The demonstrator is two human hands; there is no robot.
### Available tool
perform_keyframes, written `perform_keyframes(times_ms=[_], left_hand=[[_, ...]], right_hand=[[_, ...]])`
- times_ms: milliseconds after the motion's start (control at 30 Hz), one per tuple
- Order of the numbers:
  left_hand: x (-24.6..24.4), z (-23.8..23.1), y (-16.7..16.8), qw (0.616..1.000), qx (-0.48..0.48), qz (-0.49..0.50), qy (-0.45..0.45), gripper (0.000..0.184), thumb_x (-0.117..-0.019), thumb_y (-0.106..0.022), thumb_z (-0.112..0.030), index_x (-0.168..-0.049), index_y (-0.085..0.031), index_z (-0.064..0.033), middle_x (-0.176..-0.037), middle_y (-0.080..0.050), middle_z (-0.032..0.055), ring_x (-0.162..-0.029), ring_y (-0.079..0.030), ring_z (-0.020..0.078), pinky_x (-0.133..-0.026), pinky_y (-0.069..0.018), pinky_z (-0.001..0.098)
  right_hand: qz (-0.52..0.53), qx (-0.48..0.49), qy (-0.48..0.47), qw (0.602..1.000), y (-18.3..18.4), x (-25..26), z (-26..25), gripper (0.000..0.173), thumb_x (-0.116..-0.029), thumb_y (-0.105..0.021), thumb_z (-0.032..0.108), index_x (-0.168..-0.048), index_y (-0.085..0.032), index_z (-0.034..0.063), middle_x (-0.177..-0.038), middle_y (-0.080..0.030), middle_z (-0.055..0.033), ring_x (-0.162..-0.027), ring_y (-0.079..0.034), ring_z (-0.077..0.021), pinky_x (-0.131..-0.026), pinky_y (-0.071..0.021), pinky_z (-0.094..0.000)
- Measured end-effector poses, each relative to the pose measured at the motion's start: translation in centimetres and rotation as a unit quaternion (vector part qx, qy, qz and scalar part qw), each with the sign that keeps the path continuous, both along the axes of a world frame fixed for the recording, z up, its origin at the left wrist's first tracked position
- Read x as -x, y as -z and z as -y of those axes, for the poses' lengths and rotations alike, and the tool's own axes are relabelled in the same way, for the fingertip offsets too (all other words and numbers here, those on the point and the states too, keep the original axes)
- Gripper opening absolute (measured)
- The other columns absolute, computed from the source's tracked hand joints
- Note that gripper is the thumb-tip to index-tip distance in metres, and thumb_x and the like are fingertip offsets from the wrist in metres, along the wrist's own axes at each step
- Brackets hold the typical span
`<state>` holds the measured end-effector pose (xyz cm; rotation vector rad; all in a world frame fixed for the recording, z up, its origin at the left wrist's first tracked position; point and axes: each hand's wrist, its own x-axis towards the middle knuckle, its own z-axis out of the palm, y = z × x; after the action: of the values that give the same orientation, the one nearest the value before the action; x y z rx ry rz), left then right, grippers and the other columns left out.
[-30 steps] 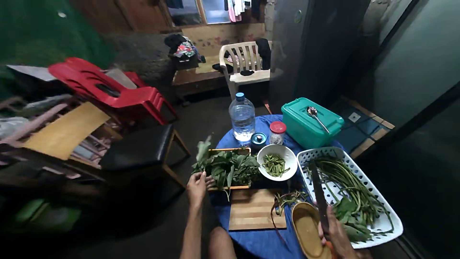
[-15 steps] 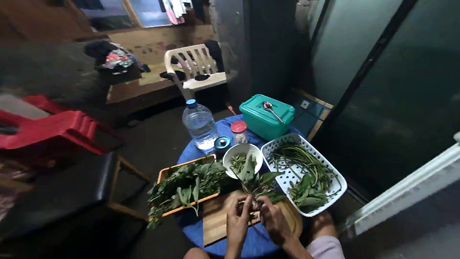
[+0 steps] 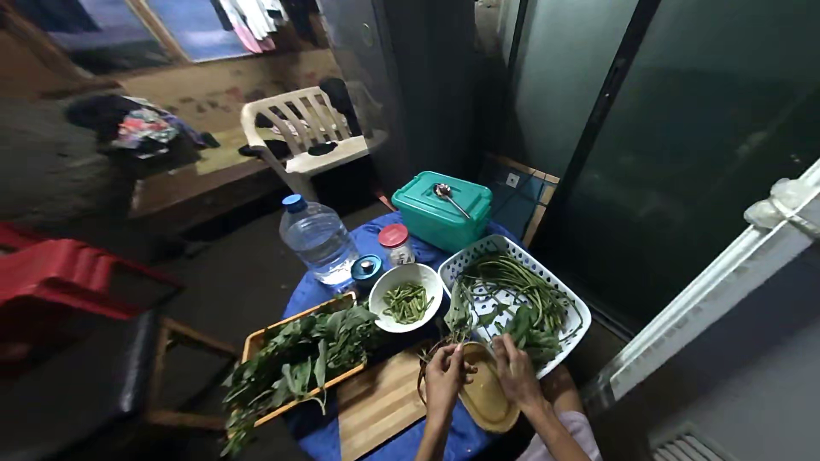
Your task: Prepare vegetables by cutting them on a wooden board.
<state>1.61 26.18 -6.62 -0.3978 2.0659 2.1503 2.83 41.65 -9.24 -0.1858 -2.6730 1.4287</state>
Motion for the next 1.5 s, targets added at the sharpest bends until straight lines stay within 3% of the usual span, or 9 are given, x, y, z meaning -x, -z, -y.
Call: perform_keyframes(times_ms=[133,267,433,733,1000,1167,1300,1400,1500], left_hand=[[0.1,0.9,0.6,0.998,0.051,0.019,0.019,0.017,-0.1034,-0.061,-0.011,-0.106,-0.066,0.0049,-0.073,-0.068,0.0075,-0.057,-0.066,0.0134,-0.056,-0.0586,0.0296],[0.0,1.0,-0.4,0.993,0.085,0.023,0.078,0.018,-0.1038,-0.059,-0.013,-0.103,-0.068,0.0027,-0.072,-0.063,0.0031,-0.055,-0.058,0.0081,-0.054,-0.0516,0.0248],[-0.7,0.4,-3.6,0.992,0.042,0.016,0.119,0.018,-0.1045,-0.055,-0.011,-0.099,-0.068,-0.0009,-0.069,-0.058,-0.0019,-0.052,-0.049,0.0031,-0.049,-0.0427,0.0187],[-0.4,1.8,-3.6,0.980,0.055,-0.005,0.193,0.016,-0.1026,-0.056,-0.014,-0.098,-0.069,-0.0040,-0.068,-0.056,-0.0057,-0.053,-0.045,0.0007,-0.050,-0.0389,0.0181],[-0.8,1.6,-0.9,0.987,0.065,0.023,0.145,0.018,-0.1037,-0.057,-0.016,-0.100,-0.068,-0.0021,-0.074,-0.060,-0.0017,-0.058,-0.050,0.0039,-0.055,-0.0437,0.0217],[2.3,4.7,2.7,0.966,0.244,-0.060,0.060,0.030,-0.1048,-0.057,-0.024,-0.116,-0.071,-0.0008,-0.105,-0.070,0.0140,-0.090,-0.068,0.0214,-0.085,-0.0570,0.0409],[5.0,8.1,3.0,0.941,0.324,0.019,0.094,0.063,-0.1054,-0.055,-0.043,-0.151,-0.047,-0.0010,-0.149,-0.052,0.0228,-0.137,-0.052,0.0344,-0.116,-0.0400,0.0511],[4.9,12.7,3.1,0.929,0.370,0.008,-0.025,0.050,-0.1012,-0.064,-0.035,-0.137,-0.062,-0.0006,-0.137,-0.062,0.0223,-0.128,-0.060,0.0346,-0.111,-0.0455,0.0518],[3.3,19.0,3.9,0.881,0.448,0.055,-0.140,0.034,-0.0981,-0.067,-0.024,-0.123,-0.070,-0.0016,-0.132,-0.061,0.0256,-0.123,-0.060,0.0397,-0.104,-0.0491,0.0540]], right_hand=[[0.081,0.092,-0.039,0.992,0.7,-0.3,-1.5,0.053,-0.1111,-0.031,0.040,-0.157,-0.041,0.0140,-0.077,-0.066,-0.0127,-0.061,-0.061,-0.0252,-0.066,-0.0550,-0.0472],[0.098,0.327,-0.115,0.933,-1.3,-1.1,-1.5,0.057,-0.1085,-0.024,0.037,-0.143,-0.047,-0.0023,-0.062,-0.056,0.0030,-0.049,-0.053,-0.0079,-0.054,-0.0525,-0.0291],[0.094,0.457,-0.171,0.868,-1.6,-0.2,-1.4,0.073,-0.1044,-0.021,0.056,-0.147,-0.045,0.0029,-0.061,-0.056,0.0072,-0.046,-0.050,-0.0038,-0.048,-0.0488,-0.0225],[0.078,0.291,-0.172,0.938,-2.6,0.1,-1.6,0.068,-0.1038,-0.024,0.060,-0.118,-0.060,0.0040,-0.063,-0.054,0.0075,-0.050,-0.050,-0.0040,-0.052,-0.0485,-0.0238],[-0.013,0.096,-0.070,0.993,-0.8,1.0,-0.5,0.065,-0.1071,-0.025,0.046,-0.104,-0.067,-0.0038,-0.068,-0.061,-0.0085,-0.057,-0.058,-0.0183,-0.060,-0.0526,-0.0410],[-0.052,-0.002,-0.034,0.998,0.0,2.1,-2.2,0.048,-0.1075,-0.036,0.028,-0.112,-0.067,-0.0099,-0.074,-0.066,-0.0193,-0.062,-0.065,-0.0316,-0.063,-0.0555,-0.0530],[-0.073,-0.066,-0.013,0.995,0.9,2.2,-2.5,0.053,-0.1075,-0.034,0.034,-0.108,-0.068,-0.0072,-0.070,-0.064,-0.0191,-0.060,-0.065,-0.0330,-0.059,-0.0544,-0.0539],[0.119,-0.019,-0.015,0.993,1.3,2.2,-3.1,0.064,-0.1107,-0.028,0.047,-0.121,-0.064,-0.0044,-0.074,-0.065,-0.0185,-0.063,-0.064,-0.0319,-0.065,-0.0550,-0.0541],[0.306,0.075,-0.009,0.949,1.3,1.7,-3.2,0.074,-0.1082,-0.020,0.059,-0.141,-0.050,0.0002,-0.069,-0.059,-0.0104,-0.055,-0.059,-0.0223,-0.057,-0.0540,-0.0418]])
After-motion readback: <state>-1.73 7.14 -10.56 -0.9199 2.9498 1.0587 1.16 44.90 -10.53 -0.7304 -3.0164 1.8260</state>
